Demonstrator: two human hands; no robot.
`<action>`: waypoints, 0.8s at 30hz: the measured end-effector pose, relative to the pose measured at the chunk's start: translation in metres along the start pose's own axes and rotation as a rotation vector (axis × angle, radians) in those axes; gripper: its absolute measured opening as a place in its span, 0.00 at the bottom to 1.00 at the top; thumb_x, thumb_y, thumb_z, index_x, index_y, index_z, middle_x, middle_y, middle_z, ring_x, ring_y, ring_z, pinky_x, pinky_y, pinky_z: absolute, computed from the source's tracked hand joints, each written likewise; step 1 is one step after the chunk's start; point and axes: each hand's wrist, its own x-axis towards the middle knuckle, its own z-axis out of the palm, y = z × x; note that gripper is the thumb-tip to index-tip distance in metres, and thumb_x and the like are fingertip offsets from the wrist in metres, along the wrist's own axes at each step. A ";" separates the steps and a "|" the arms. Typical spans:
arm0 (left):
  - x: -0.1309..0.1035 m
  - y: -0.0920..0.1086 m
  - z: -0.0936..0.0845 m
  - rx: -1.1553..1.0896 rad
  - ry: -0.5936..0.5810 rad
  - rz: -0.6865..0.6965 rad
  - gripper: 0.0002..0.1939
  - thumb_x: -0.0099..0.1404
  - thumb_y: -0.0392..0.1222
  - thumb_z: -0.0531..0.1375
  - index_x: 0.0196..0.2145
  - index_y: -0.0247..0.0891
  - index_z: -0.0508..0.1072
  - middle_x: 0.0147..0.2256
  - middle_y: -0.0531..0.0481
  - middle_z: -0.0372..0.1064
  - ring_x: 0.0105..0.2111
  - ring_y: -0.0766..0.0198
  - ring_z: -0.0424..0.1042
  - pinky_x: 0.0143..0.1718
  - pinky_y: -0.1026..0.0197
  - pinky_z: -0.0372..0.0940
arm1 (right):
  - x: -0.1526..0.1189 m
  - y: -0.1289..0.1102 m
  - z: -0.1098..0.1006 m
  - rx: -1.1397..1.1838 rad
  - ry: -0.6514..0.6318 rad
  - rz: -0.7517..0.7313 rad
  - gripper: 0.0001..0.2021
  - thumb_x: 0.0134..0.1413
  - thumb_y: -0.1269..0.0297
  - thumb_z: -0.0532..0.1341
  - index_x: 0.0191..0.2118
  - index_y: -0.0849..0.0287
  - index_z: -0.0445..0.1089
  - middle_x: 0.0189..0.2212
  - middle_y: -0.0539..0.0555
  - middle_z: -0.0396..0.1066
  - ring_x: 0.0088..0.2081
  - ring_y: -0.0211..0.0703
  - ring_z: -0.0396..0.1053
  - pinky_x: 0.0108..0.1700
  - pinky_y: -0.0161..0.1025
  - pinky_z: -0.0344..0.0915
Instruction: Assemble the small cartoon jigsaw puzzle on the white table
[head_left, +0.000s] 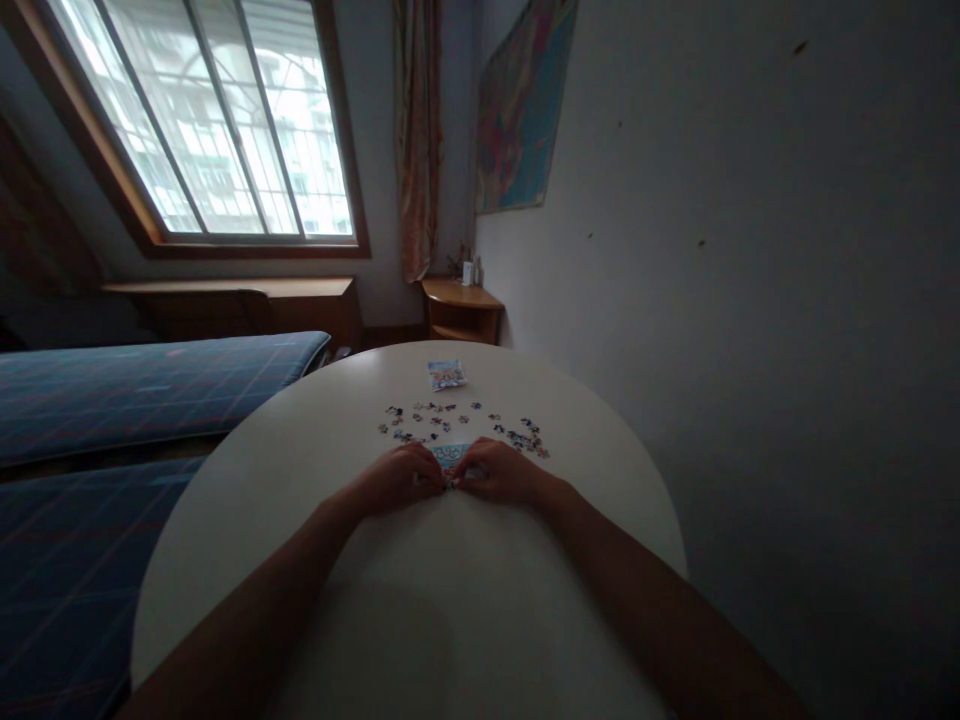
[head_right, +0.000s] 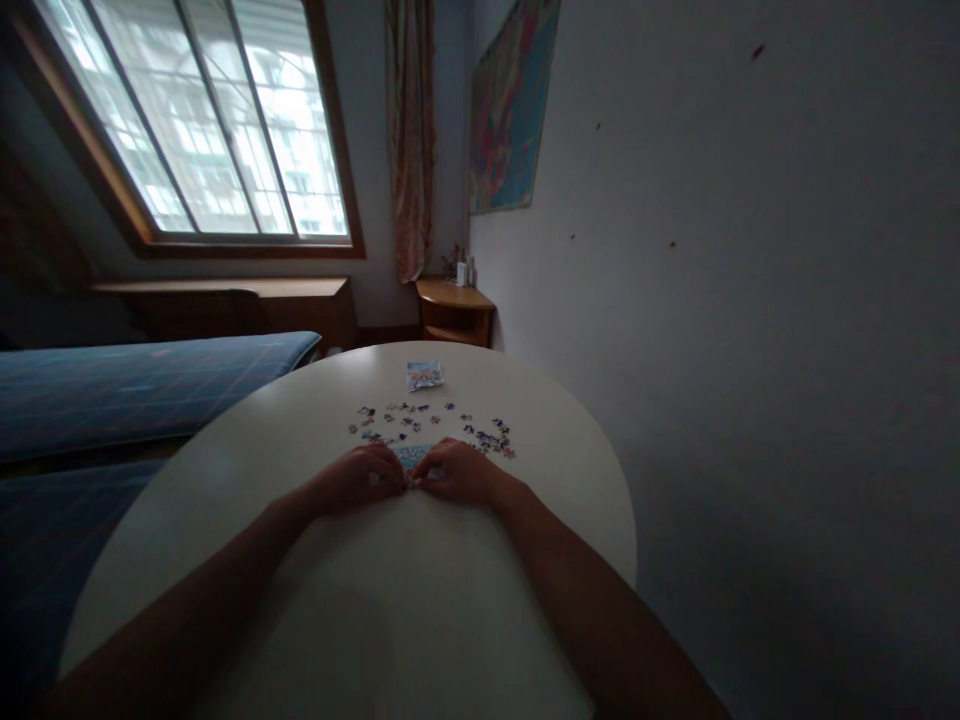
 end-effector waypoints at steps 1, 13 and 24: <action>0.000 0.000 0.000 -0.002 -0.002 0.001 0.06 0.63 0.44 0.64 0.33 0.44 0.81 0.34 0.49 0.77 0.38 0.62 0.74 0.44 0.61 0.65 | 0.000 0.000 0.000 0.001 -0.003 -0.013 0.07 0.50 0.68 0.65 0.37 0.57 0.78 0.32 0.53 0.78 0.38 0.41 0.71 0.46 0.37 0.65; -0.002 0.006 -0.004 -0.011 -0.037 -0.012 0.07 0.63 0.45 0.62 0.33 0.44 0.81 0.35 0.49 0.77 0.37 0.62 0.74 0.43 0.61 0.66 | 0.001 -0.008 -0.005 -0.006 -0.036 -0.020 0.09 0.50 0.68 0.66 0.38 0.52 0.80 0.34 0.53 0.77 0.39 0.40 0.73 0.48 0.38 0.65; -0.003 0.006 -0.008 0.064 -0.002 -0.048 0.08 0.62 0.43 0.63 0.40 0.45 0.78 0.44 0.48 0.72 0.47 0.58 0.69 0.51 0.55 0.63 | 0.002 -0.011 -0.006 -0.031 -0.045 -0.037 0.07 0.51 0.68 0.66 0.37 0.53 0.80 0.33 0.53 0.77 0.38 0.40 0.72 0.47 0.38 0.65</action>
